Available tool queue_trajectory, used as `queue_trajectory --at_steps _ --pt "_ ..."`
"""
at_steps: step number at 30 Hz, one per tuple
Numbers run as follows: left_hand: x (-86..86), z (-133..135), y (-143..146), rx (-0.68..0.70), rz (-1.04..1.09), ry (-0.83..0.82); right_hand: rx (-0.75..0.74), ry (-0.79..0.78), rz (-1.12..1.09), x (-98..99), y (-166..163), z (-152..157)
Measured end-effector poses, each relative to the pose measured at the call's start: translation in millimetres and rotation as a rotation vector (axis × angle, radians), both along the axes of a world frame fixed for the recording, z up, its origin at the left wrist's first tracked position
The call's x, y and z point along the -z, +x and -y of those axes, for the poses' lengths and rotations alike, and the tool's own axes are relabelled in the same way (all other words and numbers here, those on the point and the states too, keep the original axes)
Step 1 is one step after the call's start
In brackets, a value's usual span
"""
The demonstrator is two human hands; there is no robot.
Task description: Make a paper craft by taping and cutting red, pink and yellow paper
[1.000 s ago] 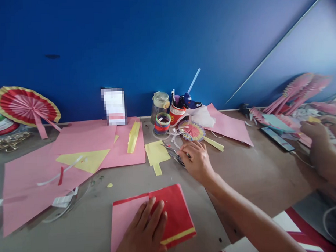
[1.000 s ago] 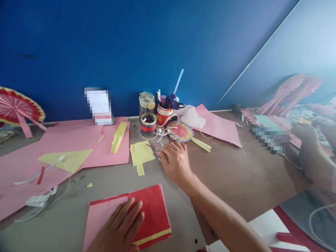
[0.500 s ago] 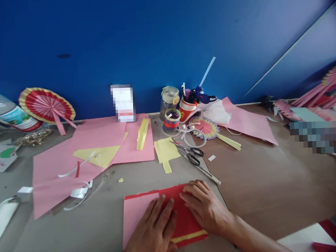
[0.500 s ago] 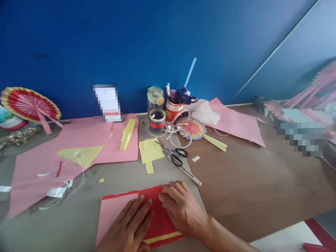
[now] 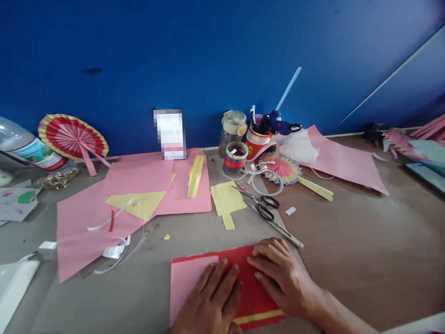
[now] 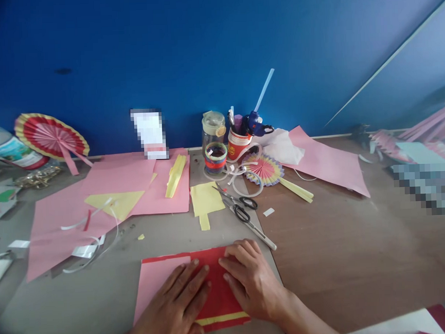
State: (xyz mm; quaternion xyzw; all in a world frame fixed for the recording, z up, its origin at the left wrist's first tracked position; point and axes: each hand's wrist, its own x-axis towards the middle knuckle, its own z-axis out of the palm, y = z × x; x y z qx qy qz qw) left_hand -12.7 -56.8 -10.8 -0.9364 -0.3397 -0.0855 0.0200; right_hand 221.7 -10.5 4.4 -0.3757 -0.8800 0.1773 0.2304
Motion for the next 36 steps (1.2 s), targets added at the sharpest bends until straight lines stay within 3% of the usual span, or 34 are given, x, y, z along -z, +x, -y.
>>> queue_trajectory --at_steps 5,11,14,17,22,25,36 --pt "-1.9 -0.4 1.1 0.004 0.005 0.013 0.042 0.009 -0.013 2.3 0.8 -1.7" --pt "0.6 -5.1 0.4 0.012 0.037 0.097 0.356 0.119 -0.238 -0.1 21.2 -9.4" --pt "0.8 -7.5 0.4 0.033 0.06 0.113 0.439 0.108 -0.364 -3.7 28.5 -10.6" --pt "-0.9 -8.1 0.6 0.031 0.058 0.106 0.336 0.095 -0.359 -5.2 27.5 -10.5" --pt "-0.3 -5.3 -0.1 0.036 0.029 0.082 0.129 0.041 -0.095 -2.7 15.3 -11.3" --pt "3.2 -3.0 -1.1 0.042 0.022 0.057 0.127 0.027 0.001 0.8 10.9 -11.7" --pt "12.5 0.0 -6.9 0.035 0.083 -0.057 0.136 -0.001 0.023 6.7 11.2 -10.9"
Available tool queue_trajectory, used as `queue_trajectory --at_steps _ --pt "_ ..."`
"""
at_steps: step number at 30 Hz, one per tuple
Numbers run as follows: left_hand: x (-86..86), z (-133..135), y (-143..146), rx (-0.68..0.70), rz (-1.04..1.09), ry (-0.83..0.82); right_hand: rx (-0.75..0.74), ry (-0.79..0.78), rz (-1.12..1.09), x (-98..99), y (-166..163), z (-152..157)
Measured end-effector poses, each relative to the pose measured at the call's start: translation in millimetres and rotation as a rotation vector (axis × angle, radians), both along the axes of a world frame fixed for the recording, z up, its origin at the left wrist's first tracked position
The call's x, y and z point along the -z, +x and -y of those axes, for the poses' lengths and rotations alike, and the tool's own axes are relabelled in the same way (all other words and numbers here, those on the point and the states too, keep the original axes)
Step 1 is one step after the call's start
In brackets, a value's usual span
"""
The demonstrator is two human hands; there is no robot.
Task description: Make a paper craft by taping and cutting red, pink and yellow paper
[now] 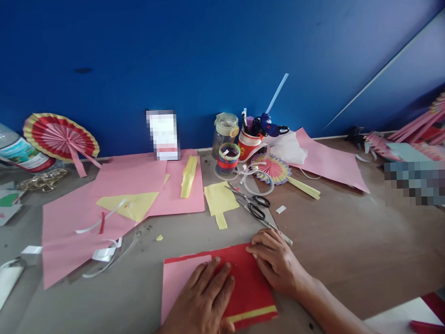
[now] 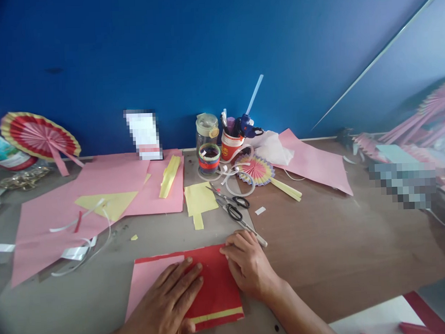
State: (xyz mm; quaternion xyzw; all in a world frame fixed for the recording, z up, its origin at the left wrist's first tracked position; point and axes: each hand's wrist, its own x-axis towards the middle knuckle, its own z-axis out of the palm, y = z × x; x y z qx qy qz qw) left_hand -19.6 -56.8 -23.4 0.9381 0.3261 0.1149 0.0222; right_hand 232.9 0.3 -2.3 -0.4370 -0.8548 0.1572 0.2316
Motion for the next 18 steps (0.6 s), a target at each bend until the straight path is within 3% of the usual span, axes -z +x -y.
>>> queue_trajectory --at_steps 12,18 --pt "-4.8 -2.6 -1.0 0.012 0.028 -0.041 -0.007 0.009 -0.055 2.0 -0.5 -1.0" --pt "2.3 -11.4 -0.4 0.012 0.073 0.087 0.101 0.025 -0.319 -8.2 7.5 -4.2"
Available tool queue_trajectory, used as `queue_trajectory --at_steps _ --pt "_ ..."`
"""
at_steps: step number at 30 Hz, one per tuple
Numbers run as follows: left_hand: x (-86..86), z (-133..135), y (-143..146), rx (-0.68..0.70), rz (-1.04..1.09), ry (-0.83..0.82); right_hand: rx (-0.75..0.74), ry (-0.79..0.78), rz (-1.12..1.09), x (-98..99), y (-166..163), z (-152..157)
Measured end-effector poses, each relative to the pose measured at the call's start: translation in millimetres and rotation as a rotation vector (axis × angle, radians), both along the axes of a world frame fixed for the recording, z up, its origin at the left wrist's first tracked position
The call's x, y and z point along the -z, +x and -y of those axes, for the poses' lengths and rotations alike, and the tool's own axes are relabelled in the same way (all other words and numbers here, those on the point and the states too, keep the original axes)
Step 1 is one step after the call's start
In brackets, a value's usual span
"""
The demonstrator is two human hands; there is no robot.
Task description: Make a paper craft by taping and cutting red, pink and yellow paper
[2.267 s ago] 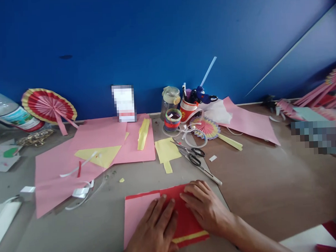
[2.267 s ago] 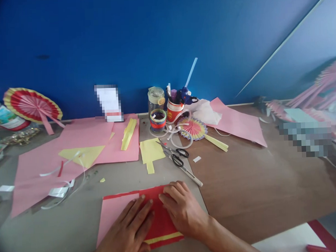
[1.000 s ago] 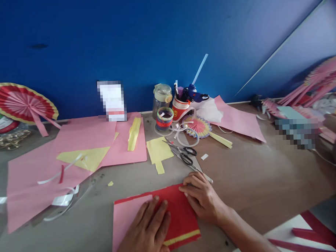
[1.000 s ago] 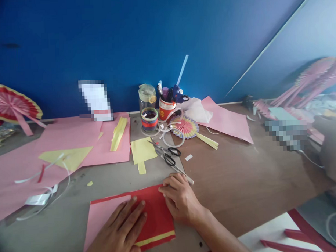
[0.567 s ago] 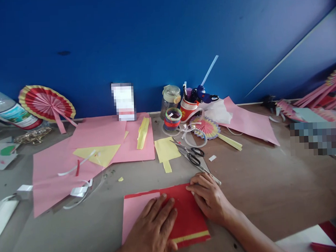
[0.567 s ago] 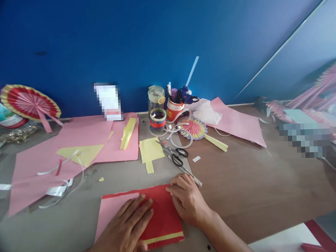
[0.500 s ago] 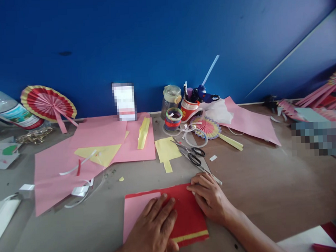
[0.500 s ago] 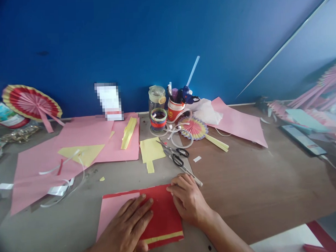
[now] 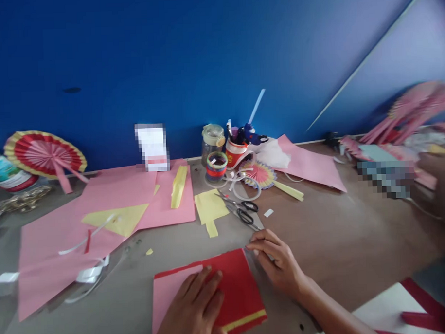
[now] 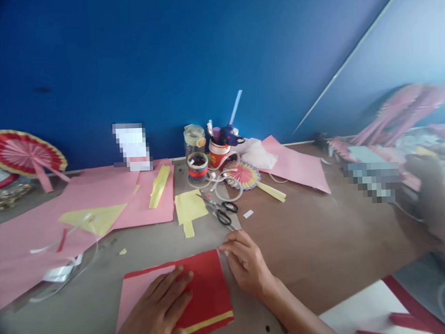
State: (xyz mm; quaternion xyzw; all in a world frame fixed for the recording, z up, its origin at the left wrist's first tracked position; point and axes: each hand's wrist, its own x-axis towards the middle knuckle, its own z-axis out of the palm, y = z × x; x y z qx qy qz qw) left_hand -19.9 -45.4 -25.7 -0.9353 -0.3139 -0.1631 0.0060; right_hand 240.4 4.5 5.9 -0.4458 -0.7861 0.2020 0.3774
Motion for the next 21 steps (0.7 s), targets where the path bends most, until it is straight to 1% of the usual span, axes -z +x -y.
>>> queue_trajectory --at_steps 1,4,7,9,12,14,16,18,21 --pt "-0.4 -3.1 -0.5 0.011 0.013 0.054 0.006 -0.003 -0.027 -4.2 1.3 -1.1" --pt "-5.3 -13.3 -3.0 0.079 -0.036 0.165 -0.005 -0.023 -0.048 -16.3 2.5 -7.1" --pt "-11.4 -20.8 -4.4 0.111 -0.034 0.217 0.01 -0.011 -0.036 -22.5 2.6 -20.2" --pt "-14.6 -23.4 -3.7 0.111 -0.013 0.232 0.071 0.014 -0.015 -23.4 4.2 -33.7" --pt "-18.5 -25.3 -1.5 0.094 0.015 0.271 0.263 0.005 0.093 -22.4 9.5 -59.9" --pt "-20.2 -26.2 -0.5 0.096 0.03 0.287 0.332 0.001 0.151 -21.0 13.5 -78.6" --pt "-20.0 -26.7 -0.4 0.099 0.055 0.28 0.353 0.003 0.205 -19.1 16.1 -95.7" --pt "-17.8 -26.8 -1.0 0.083 0.107 0.262 0.342 -0.011 0.284 -17.1 15.9 -108.9" --pt "-13.0 -25.9 -2.0 0.056 0.194 0.231 0.321 -0.045 0.406 -14.6 9.6 -120.2"
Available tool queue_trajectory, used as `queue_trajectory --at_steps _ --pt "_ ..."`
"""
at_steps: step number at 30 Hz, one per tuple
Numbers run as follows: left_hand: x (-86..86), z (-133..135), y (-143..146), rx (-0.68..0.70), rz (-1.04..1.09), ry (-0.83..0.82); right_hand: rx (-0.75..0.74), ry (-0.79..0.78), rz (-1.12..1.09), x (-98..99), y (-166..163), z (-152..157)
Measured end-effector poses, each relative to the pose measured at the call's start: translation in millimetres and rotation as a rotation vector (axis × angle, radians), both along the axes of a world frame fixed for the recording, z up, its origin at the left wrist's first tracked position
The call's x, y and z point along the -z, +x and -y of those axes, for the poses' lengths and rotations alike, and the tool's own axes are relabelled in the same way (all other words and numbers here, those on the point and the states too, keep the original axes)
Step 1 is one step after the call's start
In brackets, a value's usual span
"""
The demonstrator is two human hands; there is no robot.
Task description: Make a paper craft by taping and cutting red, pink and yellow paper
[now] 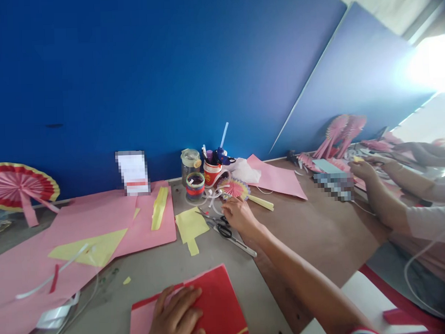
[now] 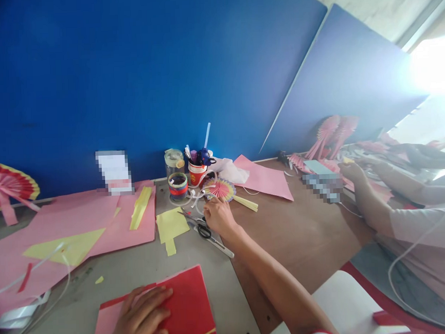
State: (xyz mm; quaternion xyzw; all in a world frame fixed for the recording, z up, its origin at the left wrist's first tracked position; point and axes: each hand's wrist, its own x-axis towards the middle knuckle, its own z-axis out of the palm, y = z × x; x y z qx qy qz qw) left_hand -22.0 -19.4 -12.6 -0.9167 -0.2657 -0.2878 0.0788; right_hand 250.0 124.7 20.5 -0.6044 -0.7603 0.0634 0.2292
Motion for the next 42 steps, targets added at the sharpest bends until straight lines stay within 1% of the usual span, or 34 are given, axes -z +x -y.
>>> queue_trajectory --at_steps 6,9,11,14,17,19,21,22,23,24,25,27,28,29,31,33,35,37,39,42 --pt "5.1 3.3 0.3 -0.014 0.1 -0.069 0.06 -0.073 0.13 6.1 -19.2 -12.1" --pt "8.1 4.0 -0.2 -0.011 0.158 -0.103 0.086 -0.104 0.125 8.5 -22.5 -18.2" --pt "9.0 4.8 -0.6 -0.004 0.201 -0.125 0.112 -0.104 0.093 5.9 -19.4 -19.5" --pt "5.4 8.0 -0.3 -0.016 0.288 -0.181 0.175 -0.074 -0.004 -7.2 -5.1 -14.4" --pt "-4.1 11.7 -0.3 -0.088 0.395 -0.32 0.231 -0.043 -0.16 -29.7 15.6 -0.4" --pt "-11.4 11.1 -2.5 -0.145 0.463 -0.414 0.213 -0.044 -0.281 -46.5 26.9 13.2" --pt "-17.8 7.4 -7.1 -0.167 0.496 -0.445 0.157 -0.048 -0.422 -61.4 31.5 29.5" --pt "-20.5 4.9 -10.0 -0.172 0.499 -0.441 0.076 -0.046 -0.622 -67.4 30.6 38.2" --pt "-23.0 2.3 -13.0 -0.182 0.502 -0.434 -0.037 -0.085 -0.768 -72.1 27.3 47.1" --pt "-25.5 0.1 -15.9 -0.202 0.51 -0.432 -0.142 -0.128 -0.868 -75.4 21.8 55.8" --pt "-28.0 -1.4 -18.3 -0.231 0.522 -0.442 -0.241 -0.199 -0.918 -77.2 14.2 64.1" --pt "-33.9 -2.3 -21.6 -0.31 0.56 -0.508 -0.333 -0.371 -0.911 -76.6 -5.0 77.9" --pt "-37.3 -1.7 -22.4 -0.343 0.579 -0.547 -0.388 -0.46 -0.905 -74.5 -15.5 83.1" --pt "-41.1 -1.0 -22.7 -0.367 0.599 -0.578 -0.487 -0.541 -0.916 -71.5 -25.8 87.3" --pt "-49.9 -0.4 -22.3 -0.382 0.622 -0.609 -0.615 -0.667 -0.964 -63.9 -44.1 92.5" --pt "-59.4 -2.6 -21.1 -0.35 0.601 -0.611 -0.677 -0.76 -1.021 -56.0 -57.1 94.9" --pt "-67.3 -7.8 -19.3 -0.295 0.534 -0.616 -0.678 -0.841 -1.074 -49.3 -64.5 95.9" --pt "-71.3 -13.7 -17.5 -0.242 0.486 -0.62 -0.674 -0.898 -1.144 -44.0 -67.3 96.3" --pt "-70.3 -17.5 -15.9 -0.236 0.508 -0.667 -0.704 -0.924 -1.227 -40.0 -67.5 96.6" --pt "-62.9 -18.2 -14.5 -0.281 0.658 -0.859 -0.77 -0.969 -1.344 -34.9 -67.9 96.7"
